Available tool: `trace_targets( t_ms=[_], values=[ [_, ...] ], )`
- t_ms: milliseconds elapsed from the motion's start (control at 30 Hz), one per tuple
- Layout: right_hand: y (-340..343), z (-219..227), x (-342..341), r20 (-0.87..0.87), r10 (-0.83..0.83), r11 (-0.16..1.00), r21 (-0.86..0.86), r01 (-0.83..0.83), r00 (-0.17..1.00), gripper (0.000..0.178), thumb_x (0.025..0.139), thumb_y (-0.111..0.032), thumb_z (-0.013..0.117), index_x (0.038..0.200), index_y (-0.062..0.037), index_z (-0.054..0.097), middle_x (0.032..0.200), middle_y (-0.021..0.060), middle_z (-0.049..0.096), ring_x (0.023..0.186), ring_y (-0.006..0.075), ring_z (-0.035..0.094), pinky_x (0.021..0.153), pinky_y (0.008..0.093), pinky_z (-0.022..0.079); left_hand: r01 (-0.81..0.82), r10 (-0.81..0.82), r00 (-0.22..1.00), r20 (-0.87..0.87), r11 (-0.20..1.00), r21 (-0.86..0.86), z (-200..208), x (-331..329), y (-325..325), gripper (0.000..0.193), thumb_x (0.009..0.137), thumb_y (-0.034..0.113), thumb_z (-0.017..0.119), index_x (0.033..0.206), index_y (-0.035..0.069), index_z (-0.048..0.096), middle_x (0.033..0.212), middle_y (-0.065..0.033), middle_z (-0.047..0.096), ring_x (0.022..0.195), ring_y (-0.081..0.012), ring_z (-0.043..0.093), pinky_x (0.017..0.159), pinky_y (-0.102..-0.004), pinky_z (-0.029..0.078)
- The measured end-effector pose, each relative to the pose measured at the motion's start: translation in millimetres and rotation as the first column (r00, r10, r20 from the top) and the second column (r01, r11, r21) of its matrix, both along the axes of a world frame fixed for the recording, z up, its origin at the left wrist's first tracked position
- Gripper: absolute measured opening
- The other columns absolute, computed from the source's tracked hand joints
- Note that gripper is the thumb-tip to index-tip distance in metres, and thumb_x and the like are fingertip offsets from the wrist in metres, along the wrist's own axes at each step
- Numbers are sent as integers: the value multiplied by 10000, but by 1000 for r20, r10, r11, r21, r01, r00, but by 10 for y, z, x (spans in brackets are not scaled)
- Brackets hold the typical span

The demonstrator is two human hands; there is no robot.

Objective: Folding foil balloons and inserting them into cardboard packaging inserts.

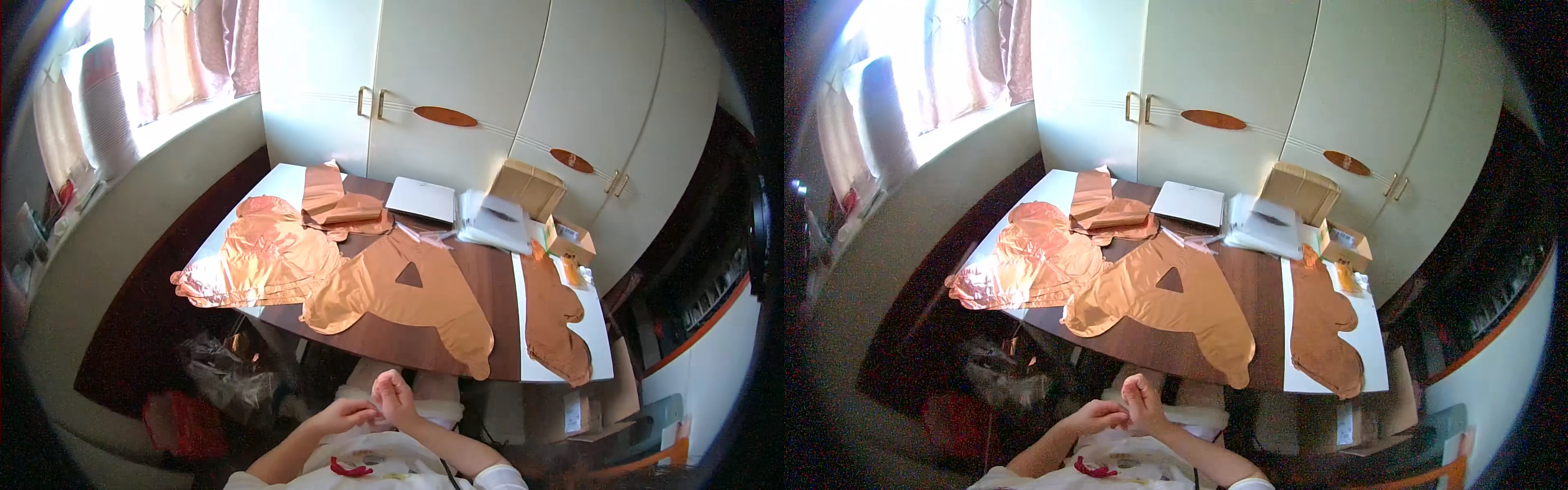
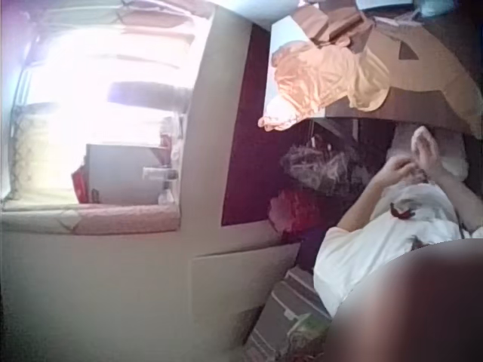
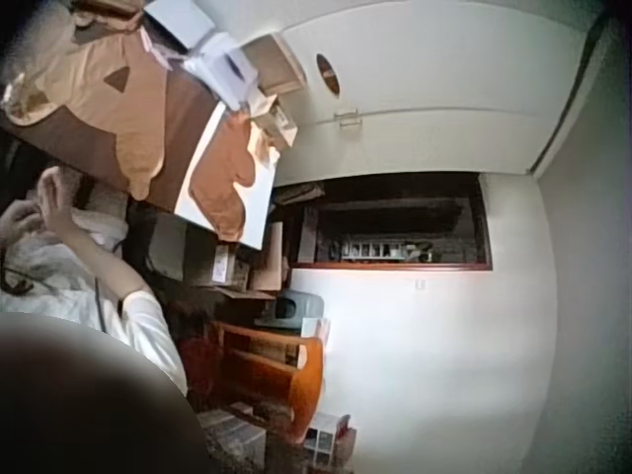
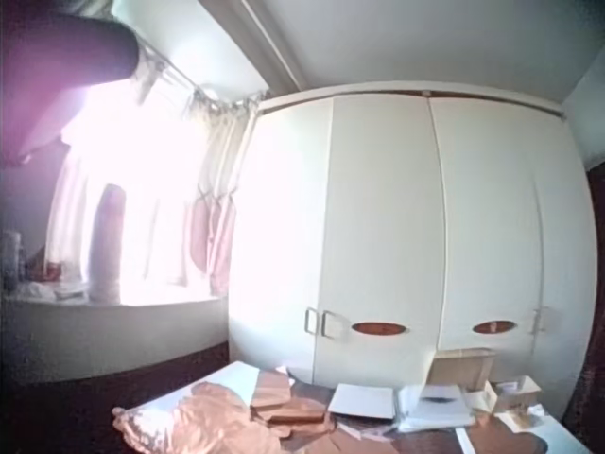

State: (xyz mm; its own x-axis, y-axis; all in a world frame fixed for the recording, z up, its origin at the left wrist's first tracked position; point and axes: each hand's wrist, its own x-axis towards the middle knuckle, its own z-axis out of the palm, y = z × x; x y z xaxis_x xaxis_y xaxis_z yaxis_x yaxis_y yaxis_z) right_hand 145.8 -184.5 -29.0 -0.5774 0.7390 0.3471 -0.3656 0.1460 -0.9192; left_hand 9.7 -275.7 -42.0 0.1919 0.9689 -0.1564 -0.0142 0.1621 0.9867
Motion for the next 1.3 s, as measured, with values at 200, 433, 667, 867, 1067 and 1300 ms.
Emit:
trace_targets(
  t_ms=[200, 433, 667, 867, 1067, 1300],
  values=[
    [527, 364, 217, 312, -183, 872, 490, 7, 932, 269, 856, -179, 584, 1076, -35, 526, 1006, 134, 541, 894, 246, 554, 815, 348, 446, -207, 216, 976, 16, 951, -229, -121, -697, -41, 141, 887, 160, 576, 897, 35, 641, 798, -3, 628, 714, -94, 584, 639, -231, 479],
    [2022, 341, 118, 477, -470, 671, 740, -50, 743, 179, 837, -140, 540, 995, -71, 585, 963, 139, 560, 891, 330, 579, 767, 400, 485, -373, -173, 99, -980, 906, -198, -1398, -1573, -350, 416, 863, 344, 551, 1121, 18, 569, 1186, -168, 506, 1007, -297, 546, 807, -419, 467],
    [3294, -6, -570, 487, -713, 537, 842, -54, 505, 205, 792, -278, 581, 929, -127, 597, 984, 126, 557, 996, 325, 513, 831, 448, 439, -393, -122, 234, -965, 896, -209, -1645, -1439, -546, 533, 850, 347, 542, 1277, 37, 467, 1415, -195, 295, 1232, -362, 375, 982, -515, 344],
    [3715, 100, -887, 537, -735, 560, 825, -77, 413, 282, 783, -334, 595, 943, -102, 582, 1013, 141, 551, 998, 318, 520, 825, 443, 453, -272, -111, 457, -883, 927, -257, -1829, -1491, -698, 396, 823, 365, 560, 1085, 72, 609, 961, -186, 638, 981, -361, 570, 891, -533, 389],
    [3823, 33, -965, 382, -791, 457, 888, 47, 477, 255, 788, -264, 596, 983, -102, 565, 1020, 116, 530, 975, 307, 522, 801, 429, 454, -396, 201, 467, -861, 918, -1, -866, -1113, -248, 199, 780, 241, 613, 813, 50, 658, 725, -129, 626, 696, -341, 607, 649, -430, 492],
    [3675, -28, -952, 391, -660, 482, 875, -37, 642, 148, 774, -267, 611, 825, -128, 611, 937, 55, 556, 963, 252, 523, 838, 415, 408, 199, 468, 466, -750, 771, 605, 706, -494, 993, 357, 782, 308, 648, 1051, 78, 607, 1126, -118, 572, 1036, -282, 551, 832, -381, 450]
  ],
)
